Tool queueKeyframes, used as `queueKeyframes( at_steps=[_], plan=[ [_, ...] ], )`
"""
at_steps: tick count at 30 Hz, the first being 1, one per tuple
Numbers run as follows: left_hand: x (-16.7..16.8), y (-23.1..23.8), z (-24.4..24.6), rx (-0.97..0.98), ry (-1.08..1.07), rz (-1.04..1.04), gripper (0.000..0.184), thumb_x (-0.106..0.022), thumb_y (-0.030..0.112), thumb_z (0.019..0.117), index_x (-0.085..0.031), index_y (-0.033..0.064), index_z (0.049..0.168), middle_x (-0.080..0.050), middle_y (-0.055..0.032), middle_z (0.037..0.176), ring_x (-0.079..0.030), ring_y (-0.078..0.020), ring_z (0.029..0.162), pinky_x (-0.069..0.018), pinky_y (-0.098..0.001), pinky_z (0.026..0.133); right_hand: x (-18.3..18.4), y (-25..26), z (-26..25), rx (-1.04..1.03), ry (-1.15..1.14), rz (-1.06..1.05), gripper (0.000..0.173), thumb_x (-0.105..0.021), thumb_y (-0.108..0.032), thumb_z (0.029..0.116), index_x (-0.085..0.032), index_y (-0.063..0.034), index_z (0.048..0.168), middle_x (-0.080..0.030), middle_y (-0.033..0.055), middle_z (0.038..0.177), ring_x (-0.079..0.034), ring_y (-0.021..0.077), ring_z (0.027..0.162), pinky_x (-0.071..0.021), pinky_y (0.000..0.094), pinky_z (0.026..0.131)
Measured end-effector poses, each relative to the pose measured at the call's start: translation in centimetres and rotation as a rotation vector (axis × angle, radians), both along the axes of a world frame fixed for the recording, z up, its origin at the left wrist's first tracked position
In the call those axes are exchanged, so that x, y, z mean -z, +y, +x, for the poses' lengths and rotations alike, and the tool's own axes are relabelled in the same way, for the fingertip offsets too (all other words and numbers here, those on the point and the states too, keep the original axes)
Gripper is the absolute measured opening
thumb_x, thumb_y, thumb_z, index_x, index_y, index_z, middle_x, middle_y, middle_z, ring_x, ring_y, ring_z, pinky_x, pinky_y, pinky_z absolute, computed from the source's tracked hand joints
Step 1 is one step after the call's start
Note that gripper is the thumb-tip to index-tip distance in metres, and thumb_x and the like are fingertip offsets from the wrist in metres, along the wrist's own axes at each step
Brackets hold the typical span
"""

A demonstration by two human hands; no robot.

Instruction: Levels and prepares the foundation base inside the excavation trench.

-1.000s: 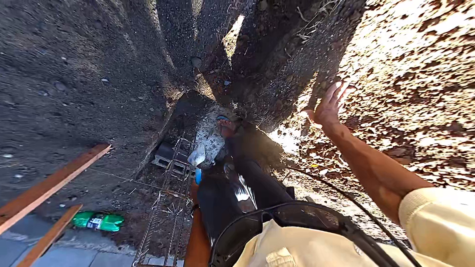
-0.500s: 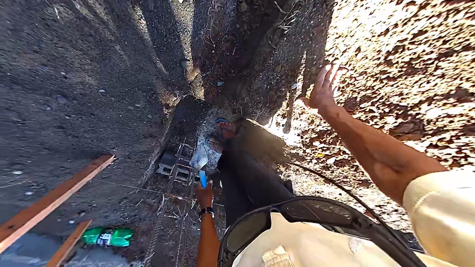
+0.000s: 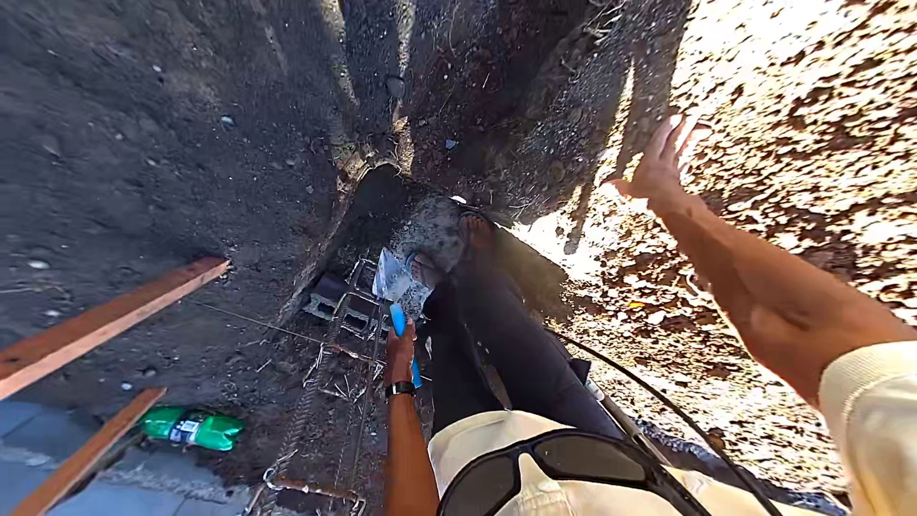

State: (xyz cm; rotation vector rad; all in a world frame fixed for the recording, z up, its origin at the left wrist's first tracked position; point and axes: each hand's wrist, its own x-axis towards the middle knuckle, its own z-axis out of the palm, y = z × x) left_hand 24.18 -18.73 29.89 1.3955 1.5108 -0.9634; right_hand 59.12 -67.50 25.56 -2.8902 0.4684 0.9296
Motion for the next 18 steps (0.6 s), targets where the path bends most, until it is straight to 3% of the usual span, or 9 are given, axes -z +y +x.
queueKeyframes(
  at_steps=[2, 5, 9, 11, 14, 16, 18],
  plan=[
    [0.0, -0.1, 0.2, 0.025, 0.009, 0.012, 0.059, -0.059, 0.049, 0.1022, -0.057, 0.0030, 0.139, -0.069, -0.0198, 0.119, -0.064, -0.0310, 0.109, -0.0513, -0.0520, 0.094, -0.6, 0.4, 0.0, 0.006, 0.004, 0.003, 0.141, -0.094, -0.025, 0.0705, 0.011, -0.0050, 0.164, 0.014, 0.0281, 0.169, 0.002, 0.0528, 0.156, -0.0174, 0.0754, 0.119],
    [0.2, -0.6, 0.5, 0.017, 0.012, 0.042, 0.062, -0.059, 0.050, 0.1015, -0.056, 0.0028, 0.141, -0.065, -0.0227, 0.124, -0.062, -0.0343, 0.115, -0.0493, -0.0554, 0.098, -1.5, 1.3, 0.1, -0.033, -0.009, 0.030, 0.138, -0.092, -0.027, 0.0745, 0.010, -0.0011, 0.163, 0.012, 0.0326, 0.168, 0.000, 0.0543, 0.155, -0.0196, 0.0750, 0.119],
    [0.1, -1.8, 0.3, -0.013, 0.029, 0.067, 0.063, -0.060, 0.050, 0.1011, -0.054, 0.0030, 0.143, -0.065, -0.0246, 0.125, -0.062, -0.0361, 0.116, -0.0491, -0.0573, 0.098, -2.6, 1.8, -0.3, -0.097, -0.027, 0.078, 0.139, -0.091, -0.035, 0.0758, 0.013, 0.0030, 0.161, 0.017, 0.0350, 0.166, 0.006, 0.0553, 0.154, -0.0146, 0.0746, 0.121],
    [-0.1, -2.4, 0.4, -0.012, 0.050, 0.087, 0.065, -0.060, 0.050, 0.1009, -0.052, 0.0025, 0.144, -0.064, -0.0259, 0.125, -0.062, -0.0381, 0.116, -0.0494, -0.0589, 0.097, -2.4, 1.5, -0.3, -0.102, -0.016, 0.062, 0.140, -0.090, -0.040, 0.0769, 0.014, 0.0026, 0.161, 0.018, 0.0338, 0.166, 0.005, 0.0553, 0.154, -0.0184, 0.0746, 0.119],
    [-1.2, -3.5, 1.0, 0.009, 0.069, 0.095, 0.064, -0.062, 0.048, 0.1002, -0.052, 0.0005, 0.141, -0.065, -0.0264, 0.124, -0.062, -0.0388, 0.115, -0.0495, -0.0600, 0.097, -2.3, 1.1, -0.3, -0.099, 0.011, 0.050, 0.143, -0.090, -0.041, 0.0758, 0.018, 0.0012, 0.160, 0.024, 0.0324, 0.165, 0.010, 0.0528, 0.155, -0.0173, 0.0723, 0.120],
    [-2.1, -4.2, 1.9, 0.002, 0.043, 0.099, 0.059, -0.063, 0.046, 0.0999, -0.056, -0.0008, 0.135, -0.066, -0.0253, 0.116, -0.064, -0.0377, 0.108, -0.0508, -0.0588, 0.093, -2.1, 0.7, -0.4, -0.131, -0.013, 0.063, 0.144, -0.091, -0.042, 0.0721, 0.014, 0.0025, 0.161, 0.020, 0.0344, 0.165, 0.007, 0.0549, 0.154, -0.0149, 0.0726, 0.121],
    [-2.4, -4.7, 2.7, 0.010, 0.028, 0.096, 0.059, -0.064, 0.047, 0.0990, -0.058, 0.0011, 0.135, -0.068, -0.0243, 0.115, -0.065, -0.0378, 0.108, -0.0515, -0.0600, 0.094, -1.7, 0.8, -0.2, -0.156, -0.021, 0.079, 0.144, -0.091, -0.044, 0.0712, 0.010, 0.0050, 0.161, 0.016, 0.0370, 0.165, 0.005, 0.0568, 0.154, -0.0129, 0.0715, 0.122]
  ],
)
